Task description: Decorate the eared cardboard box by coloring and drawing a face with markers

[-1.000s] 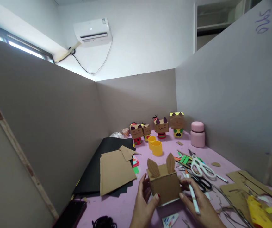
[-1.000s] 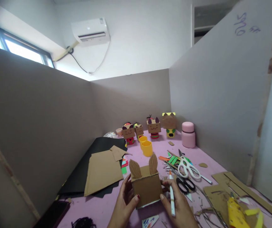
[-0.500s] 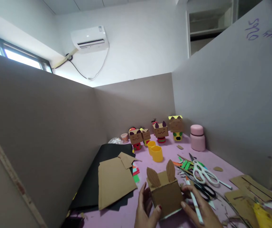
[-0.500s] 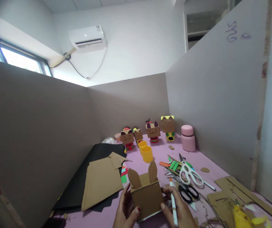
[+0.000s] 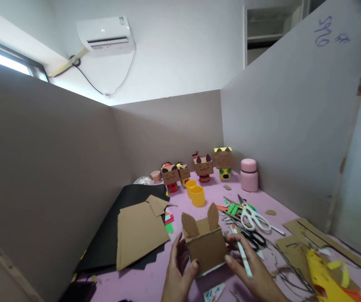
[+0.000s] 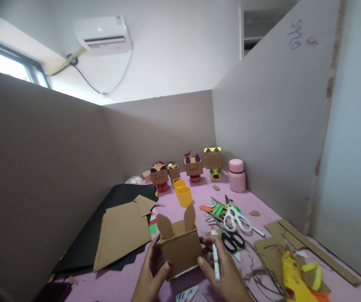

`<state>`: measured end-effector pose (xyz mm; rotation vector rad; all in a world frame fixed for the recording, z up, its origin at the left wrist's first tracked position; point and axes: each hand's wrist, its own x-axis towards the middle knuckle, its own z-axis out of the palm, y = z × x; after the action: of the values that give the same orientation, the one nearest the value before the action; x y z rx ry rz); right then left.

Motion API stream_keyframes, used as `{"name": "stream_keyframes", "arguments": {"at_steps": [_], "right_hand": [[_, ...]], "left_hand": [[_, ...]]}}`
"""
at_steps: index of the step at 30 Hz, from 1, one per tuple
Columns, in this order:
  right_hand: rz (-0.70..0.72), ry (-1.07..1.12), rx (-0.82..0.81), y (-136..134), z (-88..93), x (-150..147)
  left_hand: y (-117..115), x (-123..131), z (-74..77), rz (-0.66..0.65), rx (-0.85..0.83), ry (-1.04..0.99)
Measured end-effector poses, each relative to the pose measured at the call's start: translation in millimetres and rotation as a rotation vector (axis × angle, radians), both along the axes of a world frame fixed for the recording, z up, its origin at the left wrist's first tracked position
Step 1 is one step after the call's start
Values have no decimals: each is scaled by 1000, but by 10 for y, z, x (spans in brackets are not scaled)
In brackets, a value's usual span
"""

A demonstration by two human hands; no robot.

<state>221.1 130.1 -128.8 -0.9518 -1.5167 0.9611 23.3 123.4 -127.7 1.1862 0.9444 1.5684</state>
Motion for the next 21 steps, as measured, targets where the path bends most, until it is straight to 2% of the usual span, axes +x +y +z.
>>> {"name": "stream_keyframes", "arguments": {"at_steps": [3,10,14,21], "right_hand": [[20,-23,6,-1,21,27],[-49,20,17,-9,6,-23],[8,-21,2,8,-11,-1],[-21,-41,35,5,-15,-29]], "left_hand": [[-15,3,33,1,-13,3],[-6,-6,14,14,-12,-1],[4,-3,3,11,-3,-12],[20,-2,-10,-5,-2,-32]]}}
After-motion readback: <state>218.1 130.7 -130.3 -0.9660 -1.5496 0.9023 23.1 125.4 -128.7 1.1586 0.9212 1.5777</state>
